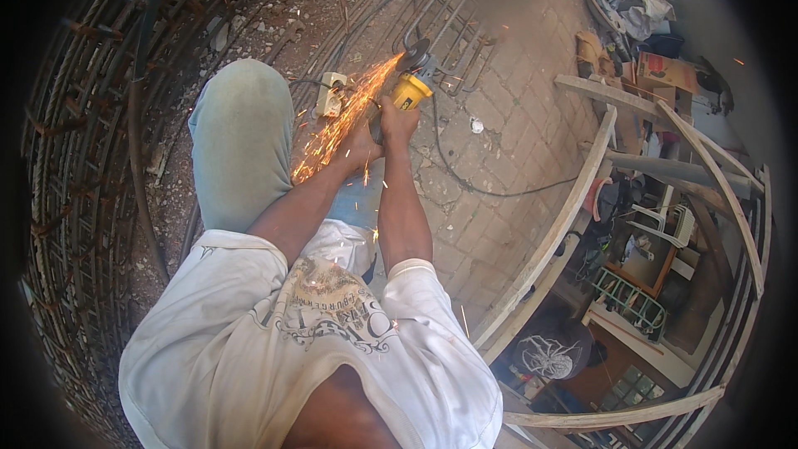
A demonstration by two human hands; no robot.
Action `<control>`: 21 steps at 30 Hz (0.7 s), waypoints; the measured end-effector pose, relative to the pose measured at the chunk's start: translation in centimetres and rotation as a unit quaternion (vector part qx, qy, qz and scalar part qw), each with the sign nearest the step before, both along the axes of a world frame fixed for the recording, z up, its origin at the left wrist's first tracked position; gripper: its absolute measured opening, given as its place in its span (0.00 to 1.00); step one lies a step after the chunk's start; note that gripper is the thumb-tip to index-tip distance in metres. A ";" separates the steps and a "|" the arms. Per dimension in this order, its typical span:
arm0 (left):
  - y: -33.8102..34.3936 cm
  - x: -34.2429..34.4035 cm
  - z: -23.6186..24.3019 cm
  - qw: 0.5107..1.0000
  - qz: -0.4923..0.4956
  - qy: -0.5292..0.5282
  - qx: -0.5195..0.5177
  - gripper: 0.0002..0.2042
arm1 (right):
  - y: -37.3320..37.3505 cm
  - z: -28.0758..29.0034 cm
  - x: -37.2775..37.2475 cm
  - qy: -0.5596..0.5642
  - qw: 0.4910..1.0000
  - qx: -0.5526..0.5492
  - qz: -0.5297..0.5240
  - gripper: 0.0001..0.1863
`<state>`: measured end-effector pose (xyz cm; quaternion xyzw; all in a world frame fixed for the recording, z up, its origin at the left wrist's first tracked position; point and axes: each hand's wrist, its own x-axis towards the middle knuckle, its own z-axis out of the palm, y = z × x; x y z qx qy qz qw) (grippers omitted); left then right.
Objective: The person uses an angle grinder to cut sections of a metal frame on the ground. The person holds the frame with one hand and operates the grinder with the other, producing sparks as the metal is cut.
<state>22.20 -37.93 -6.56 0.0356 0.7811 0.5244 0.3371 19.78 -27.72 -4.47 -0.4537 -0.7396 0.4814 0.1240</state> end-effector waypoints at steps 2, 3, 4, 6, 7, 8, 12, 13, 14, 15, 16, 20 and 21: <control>-0.3 -0.2 0.4 0.999 -0.005 -0.023 0.035 0.44 | 0.0 -0.2 0.1 0.006 1.000 -0.001 -0.001 0.21; -0.4 -0.4 0.6 0.998 -0.008 -0.040 0.055 0.44 | 0.0 -0.3 0.1 0.009 1.000 -0.001 -0.006 0.21; -0.6 -0.5 1.0 0.995 -0.020 -0.070 0.070 0.44 | 0.1 -0.4 0.1 0.013 1.000 0.000 -0.011 0.20; -0.8 -0.8 1.7 0.996 -0.037 -0.071 0.035 0.44 | 0.1 -0.4 0.2 0.033 0.999 -0.007 0.009 0.19; -0.9 -0.9 1.9 0.997 -0.042 -0.066 0.012 0.44 | 0.1 -0.4 0.1 0.044 0.999 -0.011 0.019 0.19; -0.8 -0.8 2.1 0.997 -0.037 -0.070 0.006 0.43 | 0.1 -0.3 0.1 0.037 0.999 -0.009 0.015 0.18; -0.4 -0.5 1.8 0.999 0.002 -0.039 -0.018 0.43 | -0.2 0.4 -0.2 0.015 1.000 -0.007 -0.003 0.16; -0.3 -0.3 1.6 0.999 0.007 -0.032 -0.022 0.43 | -0.3 0.6 -0.2 0.010 1.000 -0.008 -0.007 0.16; -0.2 -0.4 1.4 0.999 0.005 -0.033 0.006 0.45 | -0.3 0.8 -0.3 0.006 1.000 -0.004 -0.006 0.15; -0.2 -0.5 1.2 0.999 0.004 -0.035 0.035 0.47 | -0.4 1.0 -0.3 0.002 1.000 0.000 -0.004 0.15; -0.1 -0.5 1.1 0.997 -0.001 -0.052 0.049 0.49 | -0.4 1.2 -0.3 -0.005 1.000 0.006 -0.001 0.14; -0.4 -0.9 1.9 0.997 -0.036 -0.058 -0.031 0.42 | -0.5 1.5 -0.4 -0.001 1.000 -0.010 -0.006 0.14; -0.5 -1.0 2.3 0.998 -0.028 -0.055 -0.017 0.42 | -0.5 1.6 -0.4 0.005 1.000 -0.007 -0.004 0.13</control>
